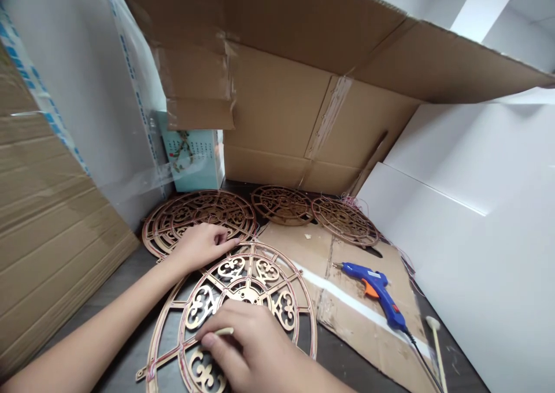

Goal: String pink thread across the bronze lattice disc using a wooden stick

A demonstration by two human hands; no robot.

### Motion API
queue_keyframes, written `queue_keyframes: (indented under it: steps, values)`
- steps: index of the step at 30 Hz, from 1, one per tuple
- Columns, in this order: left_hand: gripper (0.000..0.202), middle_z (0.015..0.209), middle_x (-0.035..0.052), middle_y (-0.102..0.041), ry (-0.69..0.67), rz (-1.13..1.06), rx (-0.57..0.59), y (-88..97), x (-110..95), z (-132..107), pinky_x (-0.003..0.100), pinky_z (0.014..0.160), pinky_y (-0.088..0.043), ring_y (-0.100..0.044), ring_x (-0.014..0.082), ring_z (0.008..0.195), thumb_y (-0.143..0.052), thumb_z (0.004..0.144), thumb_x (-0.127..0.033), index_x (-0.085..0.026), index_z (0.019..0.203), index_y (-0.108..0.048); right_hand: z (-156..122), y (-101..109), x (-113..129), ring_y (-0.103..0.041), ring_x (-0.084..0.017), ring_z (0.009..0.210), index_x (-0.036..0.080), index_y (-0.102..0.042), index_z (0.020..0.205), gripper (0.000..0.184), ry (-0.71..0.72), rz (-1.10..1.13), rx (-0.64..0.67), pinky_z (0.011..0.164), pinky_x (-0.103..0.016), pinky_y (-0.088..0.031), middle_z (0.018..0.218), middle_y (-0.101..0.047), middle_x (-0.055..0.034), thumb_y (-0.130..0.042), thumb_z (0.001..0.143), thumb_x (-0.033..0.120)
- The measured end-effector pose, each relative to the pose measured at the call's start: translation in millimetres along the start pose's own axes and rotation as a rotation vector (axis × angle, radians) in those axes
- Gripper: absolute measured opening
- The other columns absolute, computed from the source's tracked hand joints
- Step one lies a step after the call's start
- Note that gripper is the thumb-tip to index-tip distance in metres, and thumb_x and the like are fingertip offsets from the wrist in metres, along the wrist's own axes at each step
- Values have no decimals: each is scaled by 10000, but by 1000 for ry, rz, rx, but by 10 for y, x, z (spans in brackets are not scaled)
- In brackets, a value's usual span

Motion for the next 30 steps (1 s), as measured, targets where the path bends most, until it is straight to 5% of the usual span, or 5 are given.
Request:
queue_keyframes:
  steps: [22,28,30]
  values:
    - [523,630,26,-654,-5,-2,12,8,-4,-4,305,573,-216,-560,198,605,-466,873,-666,-229,596,-542,21,-1,11,-666,-145,929,168,-729,1059,196,-15,-1,6,871,-247,-509,982,-727,-65,-549,987,186]
    - [523,621,24,-646,2,-1,17,9,-1,-4,308,575,-227,-560,200,602,-457,875,-664,-232,594,-547,-223,5,-38,-691,-193,796,267,-555,1438,443,106,-132,-17,753,-321,-580,896,-726,-61,-538,999,327]
    - [520,619,22,-643,2,-4,21,8,-5,-2,308,574,-231,-561,198,600,-460,873,-660,-231,590,-541,-369,-50,-86,-694,-201,723,371,-574,1411,425,120,-130,49,670,-321,-590,789,-709,-21,-554,989,411]
Point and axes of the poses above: each hand's wrist, its own z-axis towards the middle knuckle, its own y-axis out of the back of the hand, x = y × z, the point moved 4 cm from there along z, towards the middle knuckle
